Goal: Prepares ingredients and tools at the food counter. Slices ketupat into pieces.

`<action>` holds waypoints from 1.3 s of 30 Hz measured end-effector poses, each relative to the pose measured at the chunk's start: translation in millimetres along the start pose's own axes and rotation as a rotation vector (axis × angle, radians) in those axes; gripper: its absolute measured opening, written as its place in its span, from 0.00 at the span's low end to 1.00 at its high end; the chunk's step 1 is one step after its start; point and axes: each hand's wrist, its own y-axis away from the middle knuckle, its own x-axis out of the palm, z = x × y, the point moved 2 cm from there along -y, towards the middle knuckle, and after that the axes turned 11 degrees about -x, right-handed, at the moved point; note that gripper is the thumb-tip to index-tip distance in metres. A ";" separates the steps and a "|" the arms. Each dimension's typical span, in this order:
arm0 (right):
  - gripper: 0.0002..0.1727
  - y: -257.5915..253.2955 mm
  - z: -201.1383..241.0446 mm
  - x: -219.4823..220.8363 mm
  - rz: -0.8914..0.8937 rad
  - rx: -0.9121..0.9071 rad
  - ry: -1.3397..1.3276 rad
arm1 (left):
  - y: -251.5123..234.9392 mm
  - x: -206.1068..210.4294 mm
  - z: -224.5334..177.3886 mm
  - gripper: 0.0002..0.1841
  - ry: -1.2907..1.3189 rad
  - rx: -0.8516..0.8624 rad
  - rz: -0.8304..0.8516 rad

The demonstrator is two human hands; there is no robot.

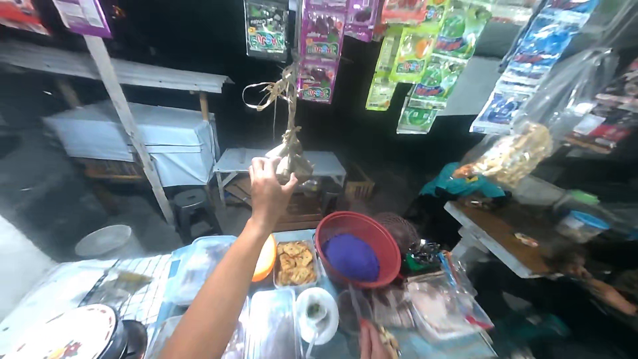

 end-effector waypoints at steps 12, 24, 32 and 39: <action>0.19 -285.5 279.7 -94.5 0.067 -0.923 0.603 | 17.5 -9.1 -20.2 0.26 -0.206 0.072 -0.095; 0.16 -295.4 309.2 -78.0 0.266 -0.783 0.611 | 19.9 -16.2 -16.2 0.26 -0.259 0.059 -0.055; 0.13 -290.1 305.2 -74.3 0.215 -0.746 0.546 | 19.7 -13.0 -16.2 0.31 -0.241 -0.003 -0.026; 0.12 -278.4 305.4 -83.0 0.181 -0.761 0.582 | 17.1 -22.7 -14.8 0.30 -0.225 -0.011 -0.035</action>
